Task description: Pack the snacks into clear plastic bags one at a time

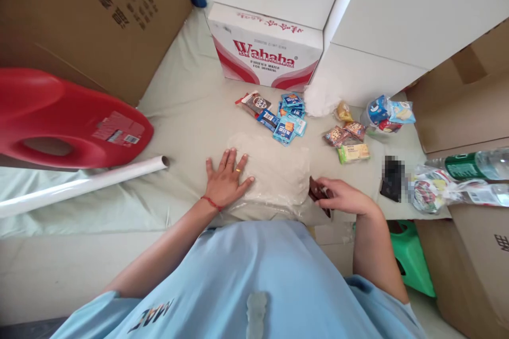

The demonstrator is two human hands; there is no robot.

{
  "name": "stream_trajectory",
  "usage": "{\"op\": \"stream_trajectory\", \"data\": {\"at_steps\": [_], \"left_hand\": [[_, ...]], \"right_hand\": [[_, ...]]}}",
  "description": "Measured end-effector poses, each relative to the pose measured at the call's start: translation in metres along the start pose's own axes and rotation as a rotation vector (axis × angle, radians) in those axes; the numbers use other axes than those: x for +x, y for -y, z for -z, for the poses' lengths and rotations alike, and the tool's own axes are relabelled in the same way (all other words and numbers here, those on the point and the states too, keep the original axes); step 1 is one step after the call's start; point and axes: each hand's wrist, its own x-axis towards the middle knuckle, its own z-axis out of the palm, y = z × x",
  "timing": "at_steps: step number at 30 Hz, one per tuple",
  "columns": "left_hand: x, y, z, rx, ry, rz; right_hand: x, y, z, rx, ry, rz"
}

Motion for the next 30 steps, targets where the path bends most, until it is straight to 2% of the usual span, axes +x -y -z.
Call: {"op": "stream_trajectory", "data": {"at_steps": [2, 4, 7, 11, 13, 15, 21, 24, 30], "left_hand": [[-0.002, -0.001, -0.001, 0.010, -0.010, 0.000], [-0.003, -0.002, -0.003, 0.015, -0.020, 0.000], [-0.004, -0.001, -0.004, 0.019, -0.035, -0.002], [-0.004, -0.002, -0.003, 0.007, -0.046, 0.010], [-0.004, -0.002, -0.003, -0.006, -0.052, 0.015], [-0.004, -0.003, -0.002, -0.019, -0.058, 0.014], [-0.004, -0.001, -0.003, -0.026, -0.062, 0.004], [-0.005, -0.001, -0.003, -0.027, -0.065, -0.005], [-0.004, -0.001, -0.003, -0.047, -0.082, -0.005]], "right_hand": [[0.006, 0.016, 0.010, -0.054, -0.157, 0.034], [0.025, 0.040, 0.011, -0.186, -0.245, 0.085], [0.067, 0.078, -0.006, -0.451, -0.189, 0.107], [0.117, 0.107, -0.045, -0.672, -0.147, -0.002], [0.127, 0.107, -0.056, -0.699, -0.182, -0.041], [0.127, 0.099, -0.057, -0.687, -0.246, -0.081], [0.099, 0.078, -0.045, -0.611, -0.465, -0.311], [0.096, 0.085, -0.059, -0.602, -0.460, -0.312], [0.114, 0.096, -0.088, -0.610, -0.351, -0.201]]}}
